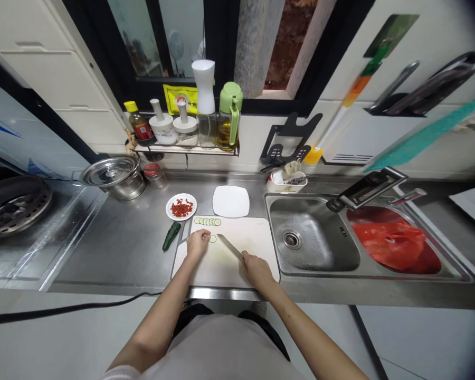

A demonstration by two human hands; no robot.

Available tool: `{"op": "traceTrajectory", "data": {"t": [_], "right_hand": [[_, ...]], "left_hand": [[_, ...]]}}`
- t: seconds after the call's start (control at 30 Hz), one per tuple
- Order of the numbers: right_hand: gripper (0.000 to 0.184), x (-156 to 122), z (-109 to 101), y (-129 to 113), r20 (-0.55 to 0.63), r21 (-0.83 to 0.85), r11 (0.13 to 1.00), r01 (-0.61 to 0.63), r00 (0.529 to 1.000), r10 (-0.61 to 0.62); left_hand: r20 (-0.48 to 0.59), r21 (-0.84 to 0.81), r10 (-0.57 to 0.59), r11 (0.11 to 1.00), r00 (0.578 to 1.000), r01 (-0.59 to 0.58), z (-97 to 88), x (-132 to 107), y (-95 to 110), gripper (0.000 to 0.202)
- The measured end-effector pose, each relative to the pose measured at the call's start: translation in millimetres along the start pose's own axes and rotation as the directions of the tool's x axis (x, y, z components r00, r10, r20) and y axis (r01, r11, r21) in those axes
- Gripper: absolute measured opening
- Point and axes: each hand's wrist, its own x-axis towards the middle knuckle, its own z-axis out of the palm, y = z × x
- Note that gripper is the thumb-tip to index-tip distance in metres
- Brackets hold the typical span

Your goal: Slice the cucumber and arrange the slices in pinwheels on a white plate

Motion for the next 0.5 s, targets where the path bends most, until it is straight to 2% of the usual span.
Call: {"op": "traceTrajectory", "data": {"t": [0.13,0.5], "right_hand": [[0.023,0,2,-7,0.006,-0.004,0.999,0.037,0.999,-0.037],[0.026,4,-1,-15,0.037,-0.02,0.999,0.046,0.998,-0.046]], "left_hand": [[-0.017,0.084,-0.003,0.996,1.0,0.005,-4.2,2,1,0.018],[-0.007,0.095,-0.021,0.995,1.0,0.021,-3.3,1,2,0.017]]}}
